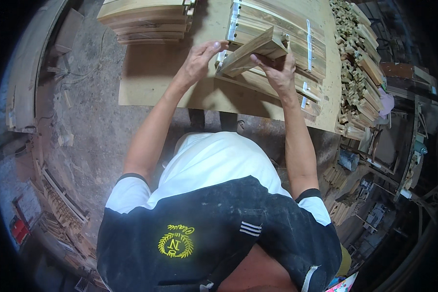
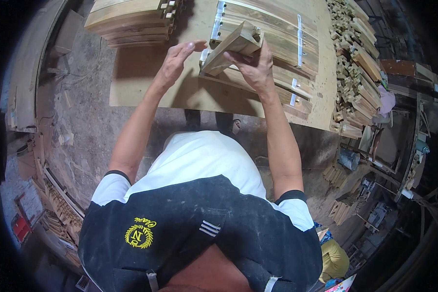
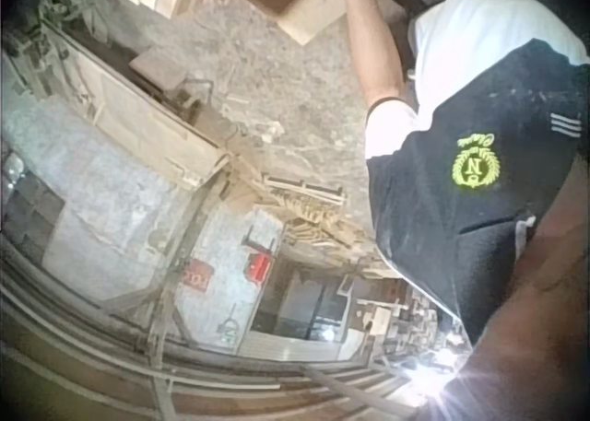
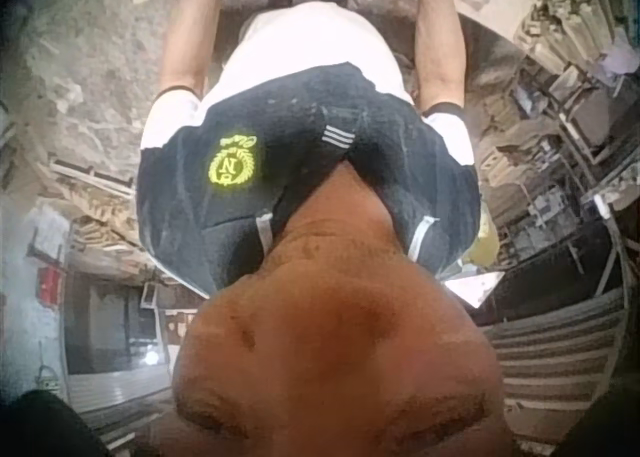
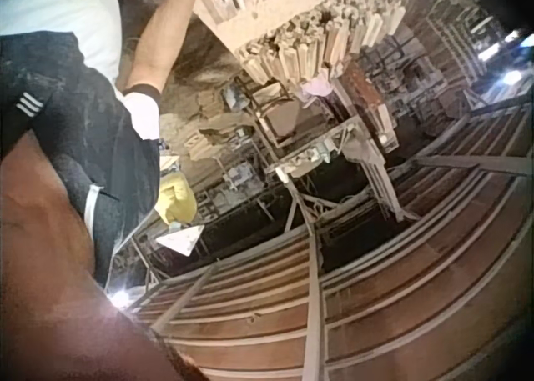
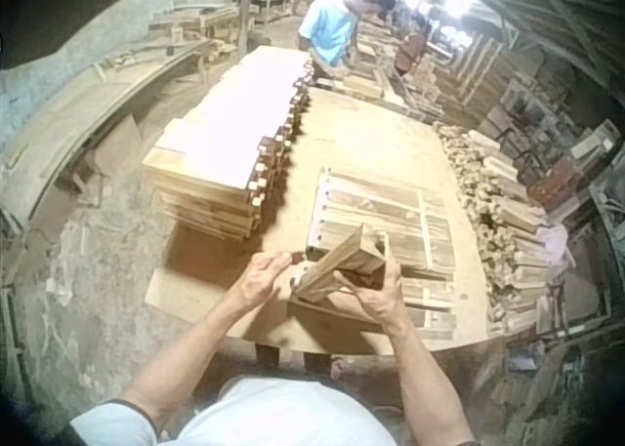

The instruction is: Assembling wooden slats into frames for furniture components.

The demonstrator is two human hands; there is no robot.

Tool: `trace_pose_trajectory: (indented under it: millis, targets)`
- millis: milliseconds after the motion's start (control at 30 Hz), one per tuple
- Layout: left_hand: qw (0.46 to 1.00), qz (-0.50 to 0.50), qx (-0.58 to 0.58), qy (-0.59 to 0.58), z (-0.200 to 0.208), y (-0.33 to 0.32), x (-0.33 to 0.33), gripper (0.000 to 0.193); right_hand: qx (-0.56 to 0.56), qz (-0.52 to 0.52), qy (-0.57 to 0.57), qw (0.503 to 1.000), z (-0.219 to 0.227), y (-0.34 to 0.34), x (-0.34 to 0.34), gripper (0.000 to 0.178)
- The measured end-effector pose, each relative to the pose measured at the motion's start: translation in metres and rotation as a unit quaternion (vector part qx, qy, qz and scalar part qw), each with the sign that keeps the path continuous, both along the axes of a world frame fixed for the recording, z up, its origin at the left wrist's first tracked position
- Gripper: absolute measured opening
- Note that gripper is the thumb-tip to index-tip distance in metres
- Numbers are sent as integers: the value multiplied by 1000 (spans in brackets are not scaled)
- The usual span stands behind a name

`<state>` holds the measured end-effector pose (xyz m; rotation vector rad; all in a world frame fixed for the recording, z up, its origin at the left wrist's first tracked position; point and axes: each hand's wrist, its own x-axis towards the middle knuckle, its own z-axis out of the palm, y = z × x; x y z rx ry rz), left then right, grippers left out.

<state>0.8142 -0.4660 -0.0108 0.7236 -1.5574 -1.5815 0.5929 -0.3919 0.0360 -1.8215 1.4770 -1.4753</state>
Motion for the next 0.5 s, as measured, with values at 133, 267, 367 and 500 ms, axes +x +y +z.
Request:
trace_pose_trajectory:
  millis: [133, 267, 367, 500]
  targets:
    - [996, -27, -78, 13, 2, 8, -9, 65, 83, 51, -33, 995, 26, -2, 17, 58]
    - [977, 91, -192, -36, -4, 20, -37, 78, 46, 67, 71, 994, 34, -10, 41, 55]
    - [953, 173, -246, -25, -7, 21, -57, 66, 50, 51, 66, 995, 31, -10, 39, 52]
    - [924, 233, -302, -13, -16, 18, -72, 51, 34, 54, 45, 997, 24, -9, 30, 52]
